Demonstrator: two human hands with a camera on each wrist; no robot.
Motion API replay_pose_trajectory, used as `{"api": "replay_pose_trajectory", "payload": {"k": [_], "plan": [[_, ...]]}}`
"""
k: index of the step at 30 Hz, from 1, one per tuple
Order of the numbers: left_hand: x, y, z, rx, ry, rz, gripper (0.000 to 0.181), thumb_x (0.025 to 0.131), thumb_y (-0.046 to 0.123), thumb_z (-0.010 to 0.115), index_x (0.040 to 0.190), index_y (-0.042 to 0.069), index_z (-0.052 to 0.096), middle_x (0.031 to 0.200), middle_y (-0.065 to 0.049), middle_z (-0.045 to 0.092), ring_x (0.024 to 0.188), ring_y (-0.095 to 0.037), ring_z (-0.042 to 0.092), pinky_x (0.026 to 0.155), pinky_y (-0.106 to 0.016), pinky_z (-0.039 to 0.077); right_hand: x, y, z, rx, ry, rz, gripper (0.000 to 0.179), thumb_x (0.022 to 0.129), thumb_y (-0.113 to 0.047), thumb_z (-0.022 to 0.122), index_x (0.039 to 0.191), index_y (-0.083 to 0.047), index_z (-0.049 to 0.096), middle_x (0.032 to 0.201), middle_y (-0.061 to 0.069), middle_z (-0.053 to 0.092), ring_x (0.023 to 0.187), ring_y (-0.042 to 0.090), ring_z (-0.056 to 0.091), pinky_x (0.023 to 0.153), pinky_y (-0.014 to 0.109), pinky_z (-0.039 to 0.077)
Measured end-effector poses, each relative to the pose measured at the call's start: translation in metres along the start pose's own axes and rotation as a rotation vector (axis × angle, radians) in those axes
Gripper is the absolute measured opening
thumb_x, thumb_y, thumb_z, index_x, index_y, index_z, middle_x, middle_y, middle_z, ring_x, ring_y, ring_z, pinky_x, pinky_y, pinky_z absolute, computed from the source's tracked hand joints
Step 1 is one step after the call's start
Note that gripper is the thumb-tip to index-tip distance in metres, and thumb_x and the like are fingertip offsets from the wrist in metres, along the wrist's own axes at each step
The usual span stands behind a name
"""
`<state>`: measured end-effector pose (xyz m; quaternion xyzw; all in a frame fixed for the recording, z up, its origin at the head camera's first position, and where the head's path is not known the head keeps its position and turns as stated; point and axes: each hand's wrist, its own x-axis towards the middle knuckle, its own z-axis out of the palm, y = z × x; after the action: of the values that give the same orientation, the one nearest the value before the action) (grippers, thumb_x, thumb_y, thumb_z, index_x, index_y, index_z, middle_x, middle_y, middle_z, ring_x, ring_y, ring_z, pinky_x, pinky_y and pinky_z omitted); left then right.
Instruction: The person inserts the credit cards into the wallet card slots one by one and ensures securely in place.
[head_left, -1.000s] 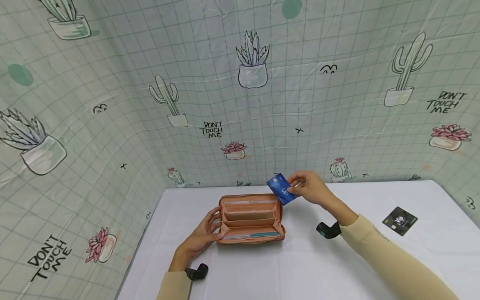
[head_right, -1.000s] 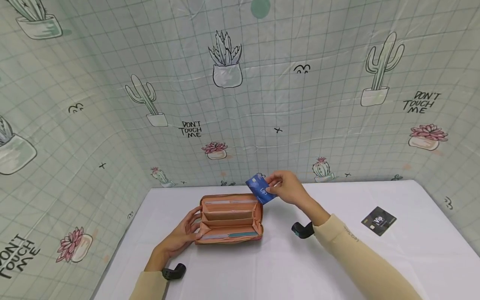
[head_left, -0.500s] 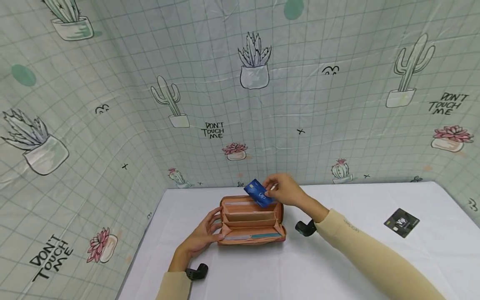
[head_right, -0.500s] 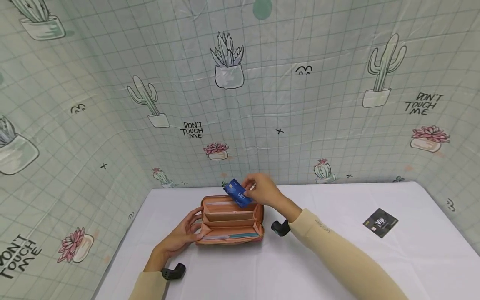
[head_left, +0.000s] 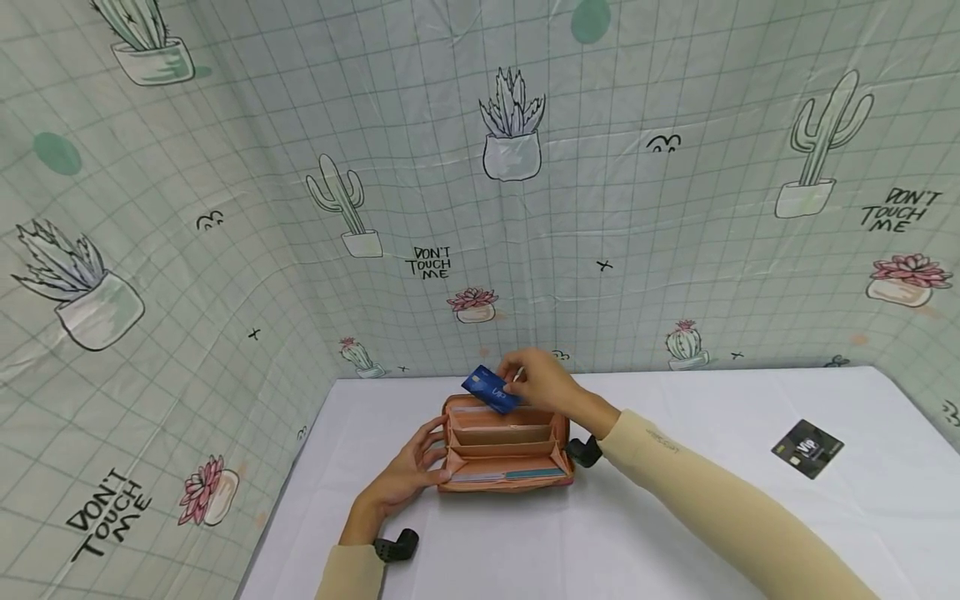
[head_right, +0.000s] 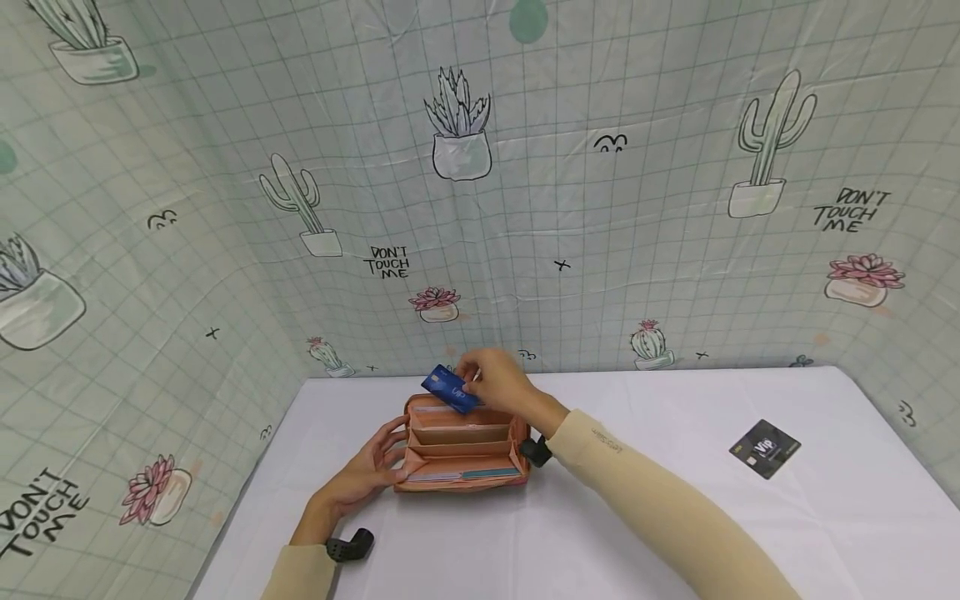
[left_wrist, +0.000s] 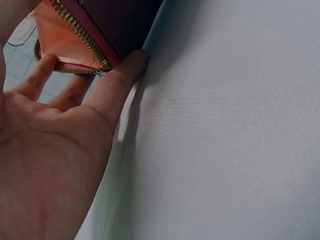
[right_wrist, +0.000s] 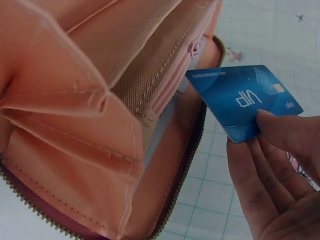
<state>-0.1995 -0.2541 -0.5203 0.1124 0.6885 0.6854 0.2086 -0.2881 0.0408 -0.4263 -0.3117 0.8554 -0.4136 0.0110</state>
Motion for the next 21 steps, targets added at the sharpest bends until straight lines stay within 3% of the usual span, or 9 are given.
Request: {"api": "replay_pose_trajectory", "payload": {"k": [7, 21], "plan": [[0.001, -0.001, 0.000, -0.001, -0.002, -0.003, 0.100, 0.094, 0.012, 0.081, 0.169, 0.007, 0.014, 0.165, -0.025, 0.029, 0.138, -0.023, 0.048, 0.105, -0.031, 0.049, 0.008, 0.000, 0.009, -0.041, -0.010, -0.037, 0.013, 0.091, 0.006, 0.078, 0.100, -0.003, 0.075, 0.090, 0.006, 0.073, 0.077, 0.014, 0.067, 0.072, 0.032, 0.056], [0.000, -0.002, -0.001, -0.018, -0.017, 0.008, 0.099, 0.096, 0.010, 0.080, 0.170, 0.008, 0.014, 0.167, -0.025, 0.025, 0.137, -0.020, 0.049, 0.104, -0.030, 0.050, 0.015, 0.000, 0.018, -0.151, -0.062, -0.089, 0.015, 0.092, 0.010, 0.074, 0.098, -0.003, 0.075, 0.095, 0.010, 0.076, 0.089, 0.024, 0.072, 0.077, 0.036, 0.059]]}}
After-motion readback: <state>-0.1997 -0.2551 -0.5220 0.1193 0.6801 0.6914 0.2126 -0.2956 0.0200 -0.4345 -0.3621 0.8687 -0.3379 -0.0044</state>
